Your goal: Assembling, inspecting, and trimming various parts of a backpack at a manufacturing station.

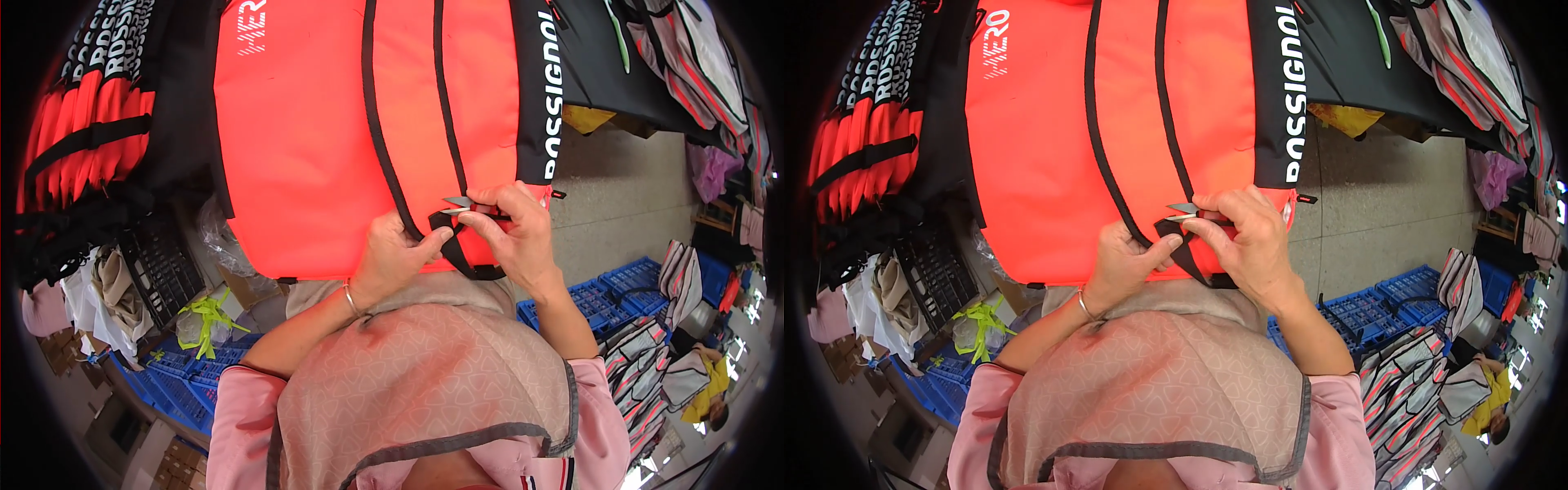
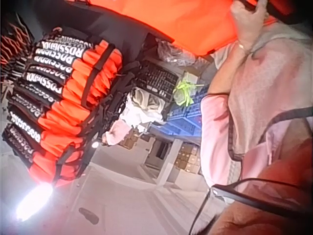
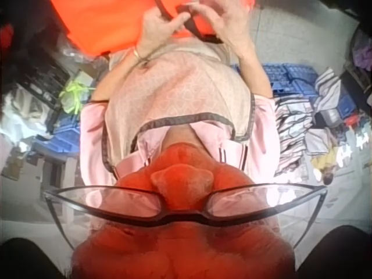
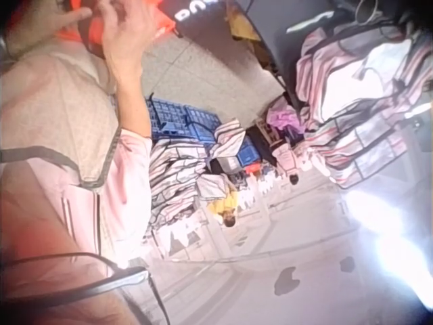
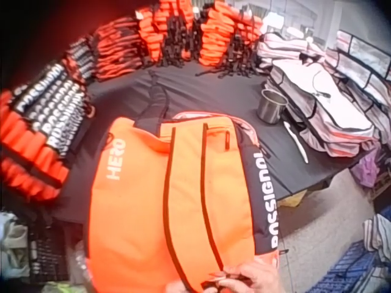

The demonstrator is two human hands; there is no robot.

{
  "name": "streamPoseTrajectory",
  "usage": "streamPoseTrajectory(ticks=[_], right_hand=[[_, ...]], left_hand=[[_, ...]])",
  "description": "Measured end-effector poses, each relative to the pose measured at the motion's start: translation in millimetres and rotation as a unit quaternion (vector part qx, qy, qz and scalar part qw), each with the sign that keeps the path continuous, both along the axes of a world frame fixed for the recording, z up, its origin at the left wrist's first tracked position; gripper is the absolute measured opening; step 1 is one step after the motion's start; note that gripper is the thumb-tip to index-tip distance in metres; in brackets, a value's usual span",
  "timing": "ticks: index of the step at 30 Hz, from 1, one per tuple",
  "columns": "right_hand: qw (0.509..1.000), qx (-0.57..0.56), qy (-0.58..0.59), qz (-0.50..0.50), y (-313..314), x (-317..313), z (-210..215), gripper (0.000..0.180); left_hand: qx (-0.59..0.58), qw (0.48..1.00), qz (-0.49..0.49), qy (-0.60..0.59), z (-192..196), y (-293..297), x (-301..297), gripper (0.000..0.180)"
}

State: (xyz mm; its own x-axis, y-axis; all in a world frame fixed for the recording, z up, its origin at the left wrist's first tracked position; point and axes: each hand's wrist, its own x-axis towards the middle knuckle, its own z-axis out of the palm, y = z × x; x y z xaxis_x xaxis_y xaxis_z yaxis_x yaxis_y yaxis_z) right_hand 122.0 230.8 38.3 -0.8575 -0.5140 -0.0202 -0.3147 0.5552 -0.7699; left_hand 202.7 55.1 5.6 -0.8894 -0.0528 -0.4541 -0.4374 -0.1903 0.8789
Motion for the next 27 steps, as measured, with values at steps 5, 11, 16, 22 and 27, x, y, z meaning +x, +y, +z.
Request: streamPoseTrajectory(ticks=[5,11,16,22,27], right_hand=[[0.834,-0.354,-0.413,-0.086,3.9,-4.7,3.9,0.034],[0.968,-0.116,-0.167,-0.144,2.9,-2.7,7.5,0.026],[0.997,0.014,0.053,-0.045,2.4,-0.1,6.3,0.023],[0.994,0.013,0.109,0.0,0.2,-3.1,5.6,0.023],[0.987,0.044,0.147,0.036,-1.7,-5.5,2.4,0.024]], left_hand=[[0.019,1.0,-0.018,-0.015,-3.8,-4.3,-1.8,0.017],[0.029,0.999,-0.012,-0.032,-0.9,-4.3,-3.5,0.018],[0.011,1.0,-0.004,-0.019,-2.8,-1.9,-2.4,0.016],[0.017,1.0,-0.003,-0.008,-4.6,-2.5,-2.3,0.015],[0.06,0.998,0.002,-0.015,-2.2,-4.3,-3.7,0.014]])
